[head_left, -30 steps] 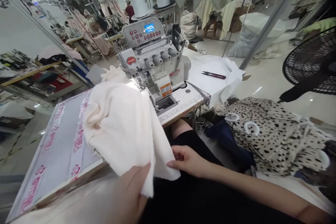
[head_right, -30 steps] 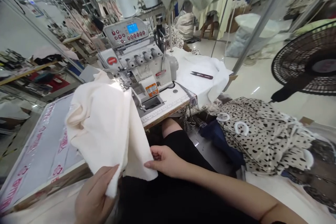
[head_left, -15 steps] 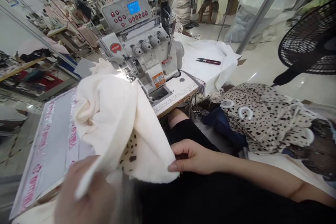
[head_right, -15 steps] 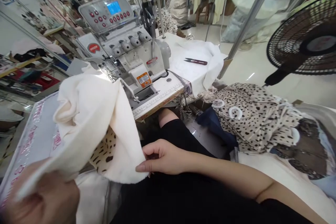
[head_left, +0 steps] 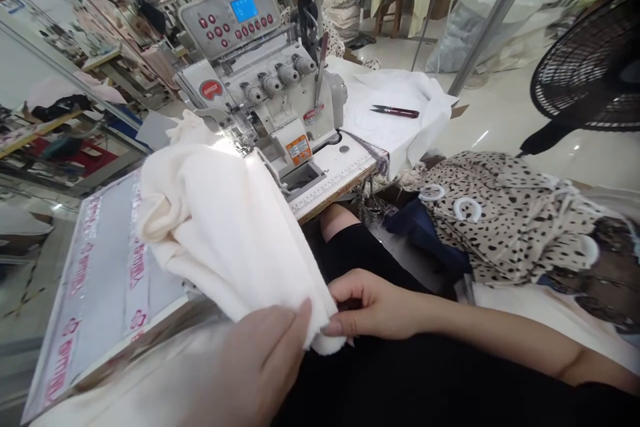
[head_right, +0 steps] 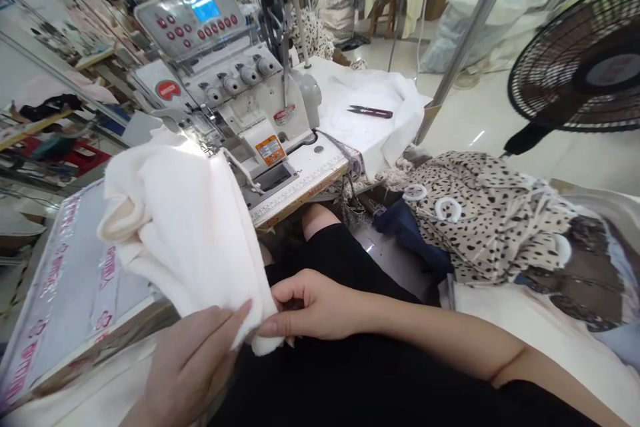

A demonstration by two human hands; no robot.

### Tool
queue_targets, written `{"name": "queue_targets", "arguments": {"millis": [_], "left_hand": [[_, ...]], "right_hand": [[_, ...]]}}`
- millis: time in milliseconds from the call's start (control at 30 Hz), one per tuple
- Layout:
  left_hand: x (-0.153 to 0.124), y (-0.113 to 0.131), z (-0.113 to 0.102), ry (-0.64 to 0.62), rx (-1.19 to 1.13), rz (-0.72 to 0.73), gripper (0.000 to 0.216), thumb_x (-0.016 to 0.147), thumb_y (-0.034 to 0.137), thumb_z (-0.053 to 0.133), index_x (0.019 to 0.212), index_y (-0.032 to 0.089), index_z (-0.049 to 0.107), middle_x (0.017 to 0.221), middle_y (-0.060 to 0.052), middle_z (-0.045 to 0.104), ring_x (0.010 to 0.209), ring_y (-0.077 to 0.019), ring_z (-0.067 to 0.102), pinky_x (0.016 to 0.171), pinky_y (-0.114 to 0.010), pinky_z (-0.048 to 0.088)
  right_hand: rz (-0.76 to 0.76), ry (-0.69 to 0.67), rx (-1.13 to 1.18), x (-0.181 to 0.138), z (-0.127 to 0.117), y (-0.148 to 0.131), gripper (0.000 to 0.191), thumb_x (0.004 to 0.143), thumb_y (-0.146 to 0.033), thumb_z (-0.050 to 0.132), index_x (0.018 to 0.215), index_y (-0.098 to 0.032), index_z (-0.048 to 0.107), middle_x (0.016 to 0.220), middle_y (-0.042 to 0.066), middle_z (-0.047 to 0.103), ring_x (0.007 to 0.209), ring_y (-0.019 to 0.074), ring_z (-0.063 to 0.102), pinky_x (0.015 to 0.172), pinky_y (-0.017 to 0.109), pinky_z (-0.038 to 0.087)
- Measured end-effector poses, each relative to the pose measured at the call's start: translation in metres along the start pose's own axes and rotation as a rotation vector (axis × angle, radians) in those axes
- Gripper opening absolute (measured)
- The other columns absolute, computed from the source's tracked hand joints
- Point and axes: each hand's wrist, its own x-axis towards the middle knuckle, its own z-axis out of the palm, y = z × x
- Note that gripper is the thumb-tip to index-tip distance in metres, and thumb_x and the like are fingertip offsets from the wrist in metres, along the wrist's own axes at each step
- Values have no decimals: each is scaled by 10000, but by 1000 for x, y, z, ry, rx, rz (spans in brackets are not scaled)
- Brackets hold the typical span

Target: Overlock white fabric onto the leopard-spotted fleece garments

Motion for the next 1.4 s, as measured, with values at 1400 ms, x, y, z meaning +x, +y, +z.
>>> {"name": "queue_targets", "arguments": {"millis": [1400], "left_hand": [[13,24,18,140,-93,-145,172,763,18,500,866,144,556,759,-38,609,720,-134,550,835,-359,385]], "right_hand": [[-93,76,-204,-3,2,-4,453,892,-456,352,766,-79,568,616,34,483,515,92,444,451,180,374]]}}
